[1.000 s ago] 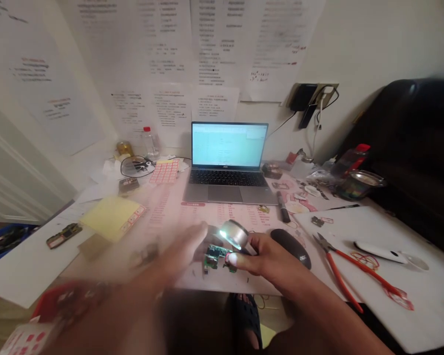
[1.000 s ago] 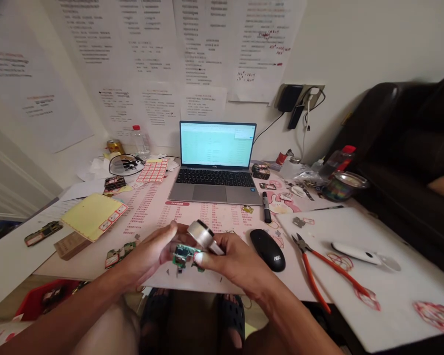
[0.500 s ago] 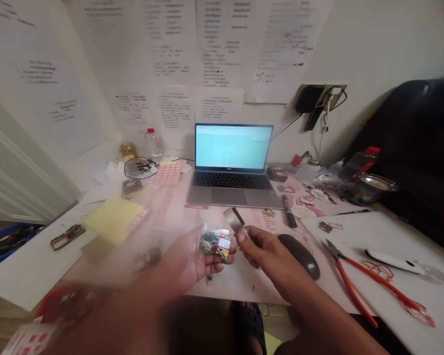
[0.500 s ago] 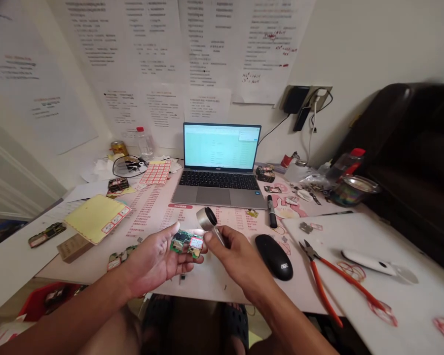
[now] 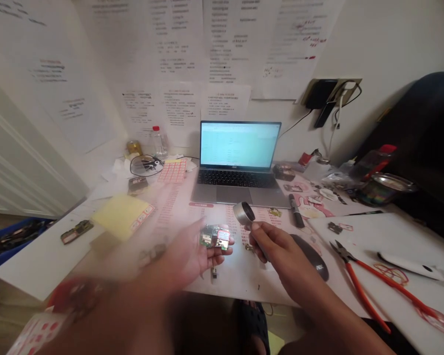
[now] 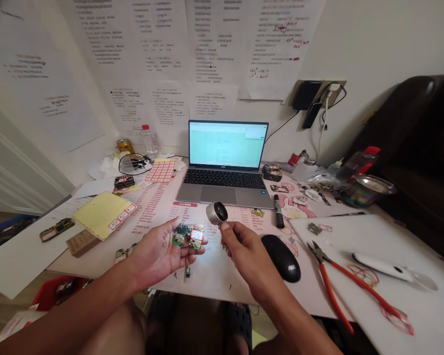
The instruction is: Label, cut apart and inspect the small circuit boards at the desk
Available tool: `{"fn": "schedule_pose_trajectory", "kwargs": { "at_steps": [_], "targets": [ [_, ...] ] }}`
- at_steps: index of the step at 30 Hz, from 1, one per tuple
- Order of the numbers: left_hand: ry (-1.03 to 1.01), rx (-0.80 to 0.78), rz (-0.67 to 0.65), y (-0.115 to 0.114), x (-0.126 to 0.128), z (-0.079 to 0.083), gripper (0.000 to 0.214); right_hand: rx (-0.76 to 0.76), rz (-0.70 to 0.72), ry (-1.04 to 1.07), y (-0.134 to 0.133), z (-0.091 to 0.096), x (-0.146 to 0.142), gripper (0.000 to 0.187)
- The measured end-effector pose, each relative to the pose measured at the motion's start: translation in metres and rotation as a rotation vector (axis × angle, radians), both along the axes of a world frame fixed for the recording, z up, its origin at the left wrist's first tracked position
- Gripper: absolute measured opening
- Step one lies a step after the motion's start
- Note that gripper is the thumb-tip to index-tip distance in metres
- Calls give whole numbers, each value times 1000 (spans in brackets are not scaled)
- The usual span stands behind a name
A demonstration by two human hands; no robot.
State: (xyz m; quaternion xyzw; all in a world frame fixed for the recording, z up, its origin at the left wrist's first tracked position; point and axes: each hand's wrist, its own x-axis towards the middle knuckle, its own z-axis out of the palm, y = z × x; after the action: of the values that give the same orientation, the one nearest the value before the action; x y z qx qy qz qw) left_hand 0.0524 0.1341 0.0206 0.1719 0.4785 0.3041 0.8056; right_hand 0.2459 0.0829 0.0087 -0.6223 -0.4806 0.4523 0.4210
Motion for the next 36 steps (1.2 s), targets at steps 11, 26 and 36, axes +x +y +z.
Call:
{"fn": "schedule_pose_trajectory", "kwargs": {
  "at_steps": [11,26,36],
  "targets": [
    [-7,18,11,-1,0,2,44,40,22,-85,-1,-4,1,54],
    [105,137,10,-3,-2,-6,40,66,30,-580,-2,-7,1,47],
    [217,336,-76,-2,-9,-15,29,219,172,-1299,-18,-38,-13,21]
  ]
}}
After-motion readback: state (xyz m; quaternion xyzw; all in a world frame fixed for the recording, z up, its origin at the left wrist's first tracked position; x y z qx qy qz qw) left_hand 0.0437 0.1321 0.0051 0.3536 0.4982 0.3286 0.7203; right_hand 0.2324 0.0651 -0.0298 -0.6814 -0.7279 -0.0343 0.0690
